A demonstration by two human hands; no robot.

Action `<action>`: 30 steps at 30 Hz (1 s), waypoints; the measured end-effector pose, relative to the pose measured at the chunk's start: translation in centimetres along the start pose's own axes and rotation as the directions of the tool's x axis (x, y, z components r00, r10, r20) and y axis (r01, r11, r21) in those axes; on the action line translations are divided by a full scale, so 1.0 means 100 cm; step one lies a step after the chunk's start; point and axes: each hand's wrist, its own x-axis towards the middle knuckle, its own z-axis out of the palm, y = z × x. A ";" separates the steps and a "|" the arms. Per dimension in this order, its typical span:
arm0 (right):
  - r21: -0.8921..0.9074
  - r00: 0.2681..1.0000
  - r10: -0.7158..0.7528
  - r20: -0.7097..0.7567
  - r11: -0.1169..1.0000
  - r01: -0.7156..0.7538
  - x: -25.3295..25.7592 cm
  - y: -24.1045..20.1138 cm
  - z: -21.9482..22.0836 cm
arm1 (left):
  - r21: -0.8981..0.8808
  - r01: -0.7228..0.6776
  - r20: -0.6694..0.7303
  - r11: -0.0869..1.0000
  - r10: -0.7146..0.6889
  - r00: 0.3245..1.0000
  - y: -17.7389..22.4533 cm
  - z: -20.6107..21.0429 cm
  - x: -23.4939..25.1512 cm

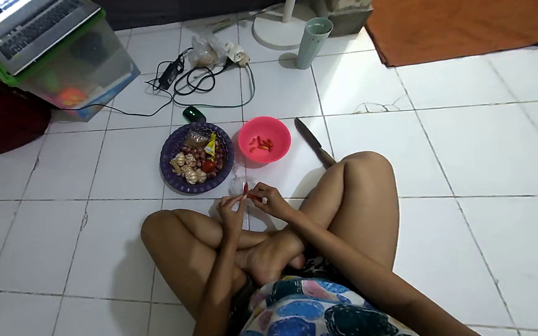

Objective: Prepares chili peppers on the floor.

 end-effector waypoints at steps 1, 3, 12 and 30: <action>0.008 1.000 -0.007 -0.011 1.000 0.007 0.000 0.000 -0.001 | 0.001 0.000 0.012 1.000 0.000 1.000 0.001 0.000 0.000; 0.045 1.000 -0.013 -0.026 0.999 0.014 -0.001 0.000 -0.002 | 0.013 0.011 0.050 1.000 -0.012 0.999 0.004 -0.002 0.001; 0.113 1.000 -0.018 -0.015 0.993 0.020 -0.002 0.005 -0.001 | 0.055 -0.018 0.176 0.998 0.008 0.984 0.007 -0.006 0.001; 0.742 0.797 0.603 -0.046 0.555 -0.377 0.016 0.002 -0.023 | 0.013 -0.040 0.037 0.999 0.039 0.999 0.001 0.001 0.004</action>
